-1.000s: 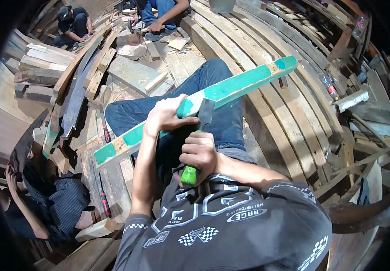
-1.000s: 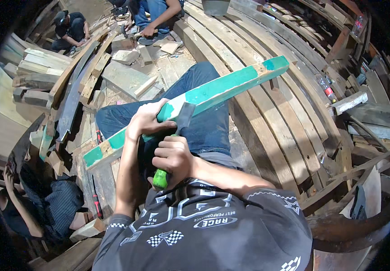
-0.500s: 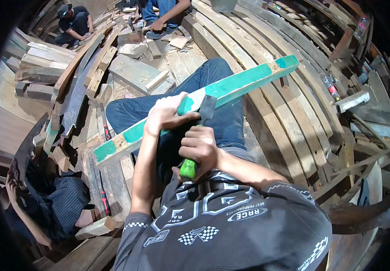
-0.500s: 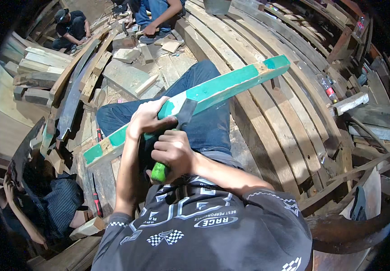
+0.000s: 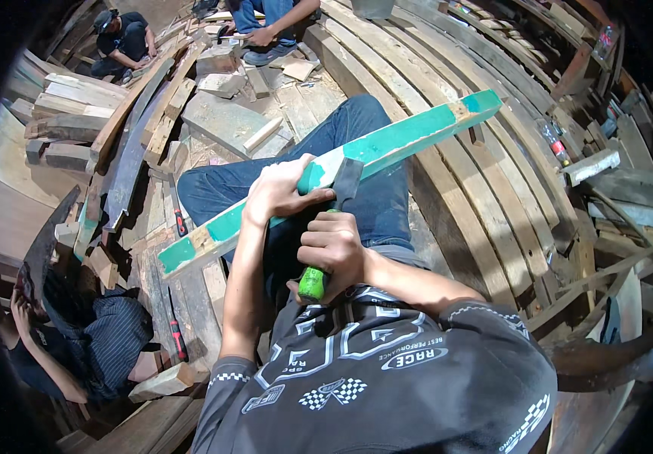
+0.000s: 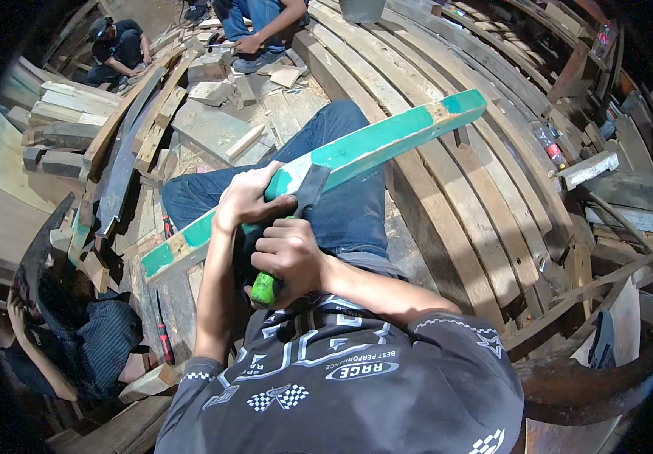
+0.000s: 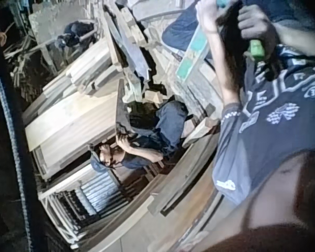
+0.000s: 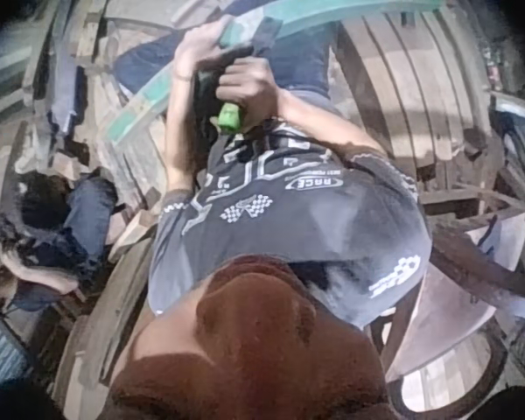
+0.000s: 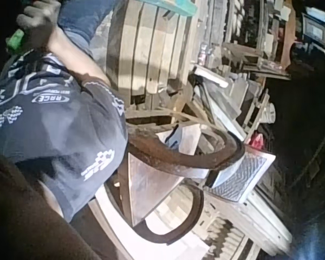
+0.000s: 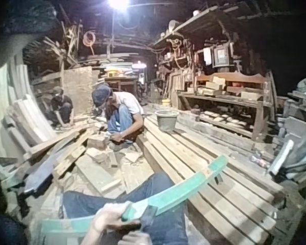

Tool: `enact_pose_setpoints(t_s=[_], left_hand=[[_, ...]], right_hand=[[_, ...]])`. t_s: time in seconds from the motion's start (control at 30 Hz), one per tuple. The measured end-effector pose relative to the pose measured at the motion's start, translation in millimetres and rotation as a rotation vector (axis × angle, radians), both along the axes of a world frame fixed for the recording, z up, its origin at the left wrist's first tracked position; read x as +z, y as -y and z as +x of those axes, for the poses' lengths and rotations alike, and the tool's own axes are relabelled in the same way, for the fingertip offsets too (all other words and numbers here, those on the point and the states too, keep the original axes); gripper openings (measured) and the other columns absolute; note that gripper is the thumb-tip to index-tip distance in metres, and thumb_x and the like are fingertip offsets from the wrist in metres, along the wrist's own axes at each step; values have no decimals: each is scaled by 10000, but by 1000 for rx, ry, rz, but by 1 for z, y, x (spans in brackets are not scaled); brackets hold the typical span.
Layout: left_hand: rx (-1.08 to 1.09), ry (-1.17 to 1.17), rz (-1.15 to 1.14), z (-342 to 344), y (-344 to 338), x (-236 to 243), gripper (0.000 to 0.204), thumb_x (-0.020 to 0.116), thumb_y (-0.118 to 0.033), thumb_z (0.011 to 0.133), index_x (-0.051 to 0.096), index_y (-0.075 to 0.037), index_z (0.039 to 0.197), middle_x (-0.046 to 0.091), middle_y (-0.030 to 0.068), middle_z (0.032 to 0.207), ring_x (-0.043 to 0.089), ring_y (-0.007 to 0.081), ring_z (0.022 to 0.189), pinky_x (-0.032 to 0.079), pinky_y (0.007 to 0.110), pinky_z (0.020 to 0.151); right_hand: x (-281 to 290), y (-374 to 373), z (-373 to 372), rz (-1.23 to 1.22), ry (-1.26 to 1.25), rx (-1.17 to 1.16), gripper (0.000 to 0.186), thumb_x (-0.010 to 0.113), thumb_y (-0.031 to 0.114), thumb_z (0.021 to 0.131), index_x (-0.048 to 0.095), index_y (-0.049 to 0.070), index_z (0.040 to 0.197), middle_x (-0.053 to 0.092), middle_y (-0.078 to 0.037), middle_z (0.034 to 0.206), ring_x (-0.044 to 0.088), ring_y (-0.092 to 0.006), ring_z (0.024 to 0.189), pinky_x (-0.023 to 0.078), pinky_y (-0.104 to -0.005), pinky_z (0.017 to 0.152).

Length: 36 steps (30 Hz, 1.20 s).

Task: The person holds a wooden plank across their lap and scrapes the surface of the plank using a chisel.

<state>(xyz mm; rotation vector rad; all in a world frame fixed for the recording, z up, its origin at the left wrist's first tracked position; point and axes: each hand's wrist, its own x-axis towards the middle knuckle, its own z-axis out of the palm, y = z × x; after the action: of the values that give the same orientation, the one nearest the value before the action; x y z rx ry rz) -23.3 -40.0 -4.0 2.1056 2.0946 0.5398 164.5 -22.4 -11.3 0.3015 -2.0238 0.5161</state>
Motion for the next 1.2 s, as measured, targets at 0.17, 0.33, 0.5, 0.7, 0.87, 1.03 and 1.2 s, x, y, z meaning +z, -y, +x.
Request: enact_pose_setpoints(t_s=[0.17,0.33,0.5,0.7,0.87,1.03,1.2], left_hand=[[-5,-1,12,1,0,1,703,737,-657,816,609,-69,1179,715,247,931,686,448,917,539,511,753],[-16,20,40,-1,1,1,671,748,-629,823,615,-65,1161,711,246,910,682,452,903,541,510,739],[-27,2,79,-6,2,-7,661,762,-610,822,615,-81,1190,711,243,905,691,439,897,553,496,734],[-36,37,38,-4,1,-5,717,769,-634,799,604,-84,1230,720,238,942,699,428,920,559,486,759],[-25,6,31,-3,2,-1,735,776,-646,781,605,-84,1223,718,240,945,691,439,928,550,501,774],[-31,23,41,-8,-1,-5,723,782,-636,782,605,-84,1214,714,240,932,686,443,917,545,505,773],[-13,16,53,-8,1,-7,740,749,-670,792,606,-93,1232,715,243,983,680,441,967,540,505,787]], right_hand=[[-2,-2,1,20,16,3,444,817,395,584,459,133,582,446,-28,595,494,-230,533,365,-391,509],[-4,-3,-3,31,-30,23,415,794,355,565,446,129,571,401,-31,571,443,-226,494,321,-364,474],[-3,-2,-2,46,18,14,436,806,398,578,461,132,586,458,-29,599,506,-230,532,378,-387,507],[-1,2,2,49,34,21,417,798,385,581,466,133,587,453,-26,599,499,-224,535,370,-380,502],[-5,2,2,57,37,28,420,795,401,587,469,136,589,451,-24,600,500,-220,541,374,-375,512],[-7,-2,-1,64,31,28,423,799,402,576,469,137,586,451,-24,599,504,-223,542,378,-379,518],[-4,-3,0,42,23,22,431,805,384,563,457,130,574,433,-32,582,492,-236,521,377,-387,508]])
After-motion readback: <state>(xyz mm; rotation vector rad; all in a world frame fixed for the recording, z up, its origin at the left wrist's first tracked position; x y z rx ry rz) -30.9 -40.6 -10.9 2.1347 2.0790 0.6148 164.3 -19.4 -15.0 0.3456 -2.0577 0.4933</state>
